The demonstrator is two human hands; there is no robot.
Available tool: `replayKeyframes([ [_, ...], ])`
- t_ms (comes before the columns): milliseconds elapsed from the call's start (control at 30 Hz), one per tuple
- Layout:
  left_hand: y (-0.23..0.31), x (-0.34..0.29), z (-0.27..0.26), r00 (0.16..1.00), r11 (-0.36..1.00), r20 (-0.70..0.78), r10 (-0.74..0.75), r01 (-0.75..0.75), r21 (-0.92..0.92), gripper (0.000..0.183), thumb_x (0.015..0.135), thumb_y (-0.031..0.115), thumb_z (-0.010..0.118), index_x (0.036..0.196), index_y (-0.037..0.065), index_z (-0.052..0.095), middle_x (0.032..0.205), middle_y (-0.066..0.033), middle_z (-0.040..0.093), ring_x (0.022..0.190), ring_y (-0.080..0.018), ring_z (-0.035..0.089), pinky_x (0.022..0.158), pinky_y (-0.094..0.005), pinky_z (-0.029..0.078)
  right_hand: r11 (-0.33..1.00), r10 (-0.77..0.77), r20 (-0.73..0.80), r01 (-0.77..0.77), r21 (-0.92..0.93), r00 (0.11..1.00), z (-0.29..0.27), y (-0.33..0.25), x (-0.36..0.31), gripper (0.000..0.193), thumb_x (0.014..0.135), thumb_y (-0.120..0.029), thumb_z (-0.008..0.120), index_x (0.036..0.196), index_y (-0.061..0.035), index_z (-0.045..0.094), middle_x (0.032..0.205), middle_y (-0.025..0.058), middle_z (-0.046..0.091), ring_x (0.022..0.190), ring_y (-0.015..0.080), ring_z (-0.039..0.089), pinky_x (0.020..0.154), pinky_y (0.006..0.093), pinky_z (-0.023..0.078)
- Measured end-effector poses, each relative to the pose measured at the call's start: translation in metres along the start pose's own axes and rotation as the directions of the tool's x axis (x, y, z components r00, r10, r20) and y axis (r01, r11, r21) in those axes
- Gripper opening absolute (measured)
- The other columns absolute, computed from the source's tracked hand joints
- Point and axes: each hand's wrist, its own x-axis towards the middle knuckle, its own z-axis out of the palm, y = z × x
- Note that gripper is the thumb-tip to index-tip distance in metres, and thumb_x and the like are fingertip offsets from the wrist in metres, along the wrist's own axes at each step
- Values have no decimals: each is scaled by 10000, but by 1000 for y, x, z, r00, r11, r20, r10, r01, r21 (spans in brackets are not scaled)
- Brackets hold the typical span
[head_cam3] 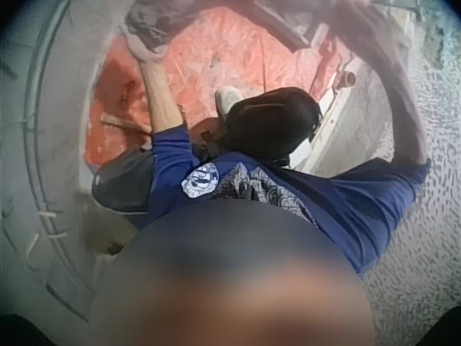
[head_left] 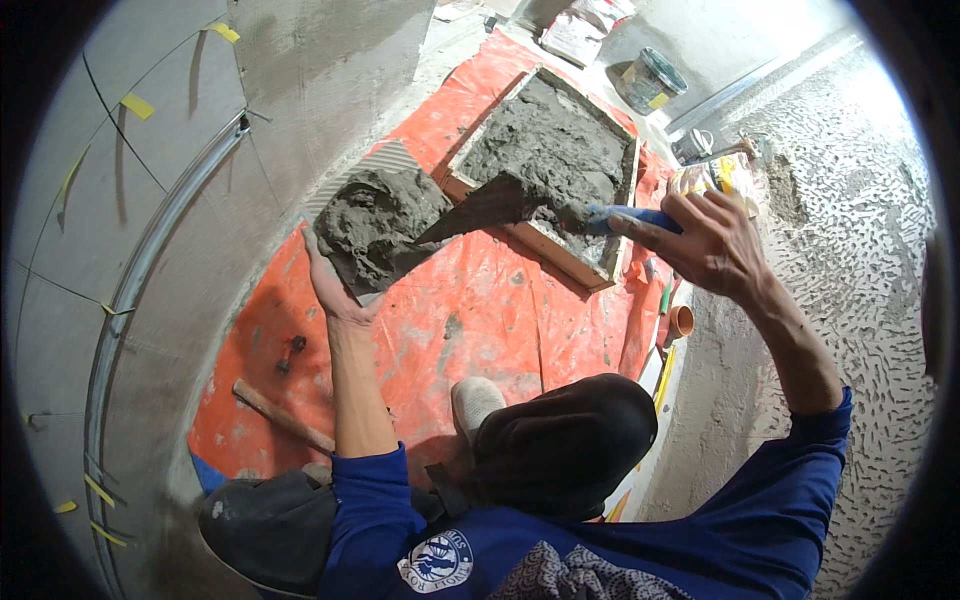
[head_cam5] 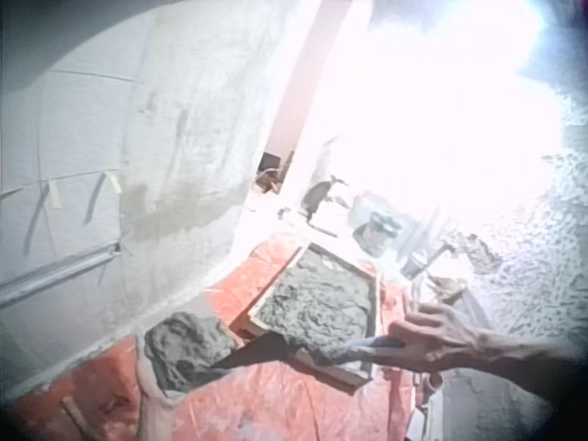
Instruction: The person applies cement to a tile using a trowel, places it on a curved wall, and secures it with yellow tape. They then use a spirit level to check the alignment of the installed tiles.
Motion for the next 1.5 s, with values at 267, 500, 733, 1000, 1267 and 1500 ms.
replayKeyframes([
  [267, -15, -4, 10, 995, 990, 22, -100, 102, -102, 689, 1021, 548, 271, 1451, 22, 381, 1456, -188, 447, 1297, -384, 469, 1095, -540, 365, 998, -36, -63, 33, -50, 997, -5, 31, 54, 504, 910, -211, 622, 1350, -439, 528, 759, -4, 515, 627, 144, 575, 567, 291, 510],
  [500, -14, -8, 13, 995, 998, -78, -67, 67, -4, 689, 1019, 553, 273, 1442, 21, 392, 1442, -176, 464, 1295, -363, 472, 1090, -515, 384, 980, 41, 11, -42, 195, 999, -22, 22, 61, 424, 905, -241, 650, 1305, -368, 599, 679, 3, 511, 508, 137, 506, 451, 320, 425],
  [733, -23, -8, 14, 992, 999, -122, -21, 26, 43, 713, 1009, 578, 288, 1442, 21, 386, 1433, -167, 472, 1281, -350, 483, 1081, -505, 398, 980, 80, 80, -94, 177, 994, -24, 14, 68, 397, 913, -255, 651, 1302, -324, 613, 658, 29, 520, 491, 161, 495, 453, 351, 401],
  [1000, -26, -9, 19, 930, 944, -303, 209, -111, 310, 779, 970, 666, 272, 1470, 74, 357, 1464, -133, 436, 1301, -334, 465, 1079, -493, 411, 291, 124, 775, -770, 568, 619, -47, -13, 74, 369, 1005, -249, 536, 1355, -135, 568, 664, 19, 591, 483, 82, 568, 465, 239, 497],
  [1267, -37, -13, 20, 972, 956, -217, 86, -19, 294, 875, 889, 784, 250, 1514, 172, 281, 1514, -122, 365, 1355, -378, 395, 1008, -716, 354, -87, -166, 760, -777, 624, 629, -46, -42, 87, 372, 1044, -299, 411, 1169, -10, 610, 659, 25, 567, 485, 83, 546, 405, 247, 452],
  [1500, -38, -8, 15, 962, 950, -255, 98, -14, 313, 861, 882, 785, 282, 1504, 190, 293, 1503, -117, 372, 1340, -401, 404, 937, -774, 365, -67, -123, 727, -737, 673, 675, -44, -53, 98, 348, 1037, -278, 419, 1075, -2, 626, 650, 32, 567, 476, 85, 541, 408, 250, 451],
])
